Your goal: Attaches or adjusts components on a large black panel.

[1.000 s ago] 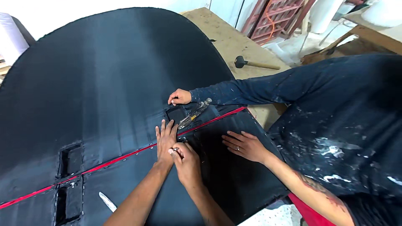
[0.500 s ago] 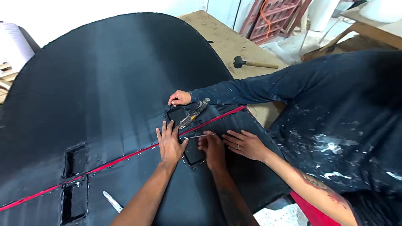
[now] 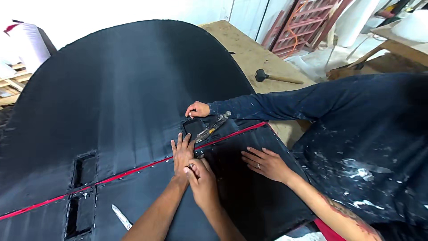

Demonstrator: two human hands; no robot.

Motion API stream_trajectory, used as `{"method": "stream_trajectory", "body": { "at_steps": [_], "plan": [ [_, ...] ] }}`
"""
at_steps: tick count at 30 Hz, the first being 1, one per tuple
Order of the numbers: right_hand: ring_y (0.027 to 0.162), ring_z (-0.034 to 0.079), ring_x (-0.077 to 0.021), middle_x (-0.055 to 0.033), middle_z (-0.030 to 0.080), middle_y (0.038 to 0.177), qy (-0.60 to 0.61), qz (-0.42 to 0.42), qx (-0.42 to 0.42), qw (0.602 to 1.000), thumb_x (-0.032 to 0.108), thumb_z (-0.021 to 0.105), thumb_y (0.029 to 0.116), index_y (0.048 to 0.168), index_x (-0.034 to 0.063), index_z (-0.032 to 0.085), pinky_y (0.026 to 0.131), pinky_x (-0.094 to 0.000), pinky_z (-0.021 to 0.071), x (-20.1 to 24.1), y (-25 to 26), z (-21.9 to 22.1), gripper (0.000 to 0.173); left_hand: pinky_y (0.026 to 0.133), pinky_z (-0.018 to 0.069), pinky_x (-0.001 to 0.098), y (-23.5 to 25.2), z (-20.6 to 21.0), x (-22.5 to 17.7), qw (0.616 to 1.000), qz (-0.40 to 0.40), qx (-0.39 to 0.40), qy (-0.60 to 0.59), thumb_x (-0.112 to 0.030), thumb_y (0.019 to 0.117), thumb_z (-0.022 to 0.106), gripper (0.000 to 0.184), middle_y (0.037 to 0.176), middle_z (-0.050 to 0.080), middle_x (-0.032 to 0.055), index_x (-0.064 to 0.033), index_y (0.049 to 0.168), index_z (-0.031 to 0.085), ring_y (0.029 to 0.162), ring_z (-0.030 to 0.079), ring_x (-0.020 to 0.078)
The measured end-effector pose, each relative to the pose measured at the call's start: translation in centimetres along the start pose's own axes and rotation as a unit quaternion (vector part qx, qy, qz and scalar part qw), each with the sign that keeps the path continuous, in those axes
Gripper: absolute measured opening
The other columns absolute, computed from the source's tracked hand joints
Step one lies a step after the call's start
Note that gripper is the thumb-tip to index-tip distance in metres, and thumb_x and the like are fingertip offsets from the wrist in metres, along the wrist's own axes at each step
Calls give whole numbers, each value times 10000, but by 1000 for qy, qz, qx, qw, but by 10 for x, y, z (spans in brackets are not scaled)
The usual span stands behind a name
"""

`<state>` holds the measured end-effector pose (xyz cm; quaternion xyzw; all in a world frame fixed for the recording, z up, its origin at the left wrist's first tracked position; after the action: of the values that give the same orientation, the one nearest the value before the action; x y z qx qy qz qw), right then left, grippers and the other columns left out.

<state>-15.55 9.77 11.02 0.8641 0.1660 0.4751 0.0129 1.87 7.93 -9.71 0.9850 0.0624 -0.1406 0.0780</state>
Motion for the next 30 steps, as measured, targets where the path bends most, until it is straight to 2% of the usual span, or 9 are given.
{"method": "stream_trajectory", "body": {
  "at_steps": [7,10,13,18,21,22,25,27,30],
  "plan": [
    [838,648,-119,-168,689,916,69,84,-15,994,50,543,1011,1067,-153,635,739,-180,493,-28,4,0,231,1234,204,617,-1,-3,-2,1000,2,-17,-1,-368,960,575,362,1560,493,-66,-282,1283,714,1545,279,252],
    [876,689,-114,-133,711,994,254,236,-62,936,121,368,1101,1228,-129,590,798,-226,549,-138,-12,8,357,1247,163,605,3,-3,-7,1000,-29,-3,10,-656,856,621,564,1561,490,-76,-276,1258,729,1547,269,234],
    [803,701,-129,-99,728,911,355,286,-94,885,178,403,1101,1166,-75,651,753,-256,581,-204,-15,13,360,1245,161,608,3,-4,-6,999,-36,3,20,-693,810,652,606,1568,476,-82,-283,1249,730,1551,254,231],
    [826,698,-100,-77,723,922,271,207,-61,938,168,417,1093,1176,-64,654,756,-225,569,-185,-18,8,342,1249,144,609,3,-7,-6,999,-34,26,15,-674,819,645,606,1579,464,-77,-285,1278,716,1563,220,235],
    [996,674,-135,-136,684,1118,167,341,67,923,48,311,1118,1323,-74,542,897,-241,519,-129,-9,-21,332,1250,118,613,4,-9,-6,998,-38,45,7,-679,808,659,633,1590,448,-80,-284,1301,703,1570,196,238],
    [767,706,-165,-226,701,898,172,174,-55,968,-13,356,1060,1135,-216,590,659,-175,541,-150,-21,-7,319,1251,111,615,2,-8,-7,998,-40,50,7,-688,800,664,645,1594,441,-82,-279,1296,704,1572,186,238],
    [946,680,-140,-113,689,1075,185,362,83,910,89,286,1128,1352,-44,532,873,-256,538,-144,-7,-3,358,1249,105,622,3,-8,-9,998,-42,49,12,-715,785,663,663,1590,445,-86,-276,1281,710,1573,180,240],
    [705,639,-162,-86,662,879,197,159,-2,967,224,350,1120,1247,-21,604,623,-285,569,-204,-20,65,376,1248,119,621,3,-7,-8,998,-40,42,13,-693,805,651,628,1581,458,-87,-285,1278,713,1569,195,243],
    [775,660,-122,-26,686,952,117,59,38,991,403,458,1090,1288,87,631,659,-298,583,-190,-28,94,412,1249,122,619,1,-4,-9,999,-34,39,7,-641,843,644,573,1588,449,-86,-283,1285,710,1571,192,241]
  ]
}}
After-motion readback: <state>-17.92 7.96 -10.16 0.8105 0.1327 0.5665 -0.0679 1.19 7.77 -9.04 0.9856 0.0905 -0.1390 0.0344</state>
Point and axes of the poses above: each hand's wrist, its own y-axis towards the middle knuckle, its own z-axis out of the palm, x = y × z, the point moved 3 cm from there along y, towards the middle knuckle
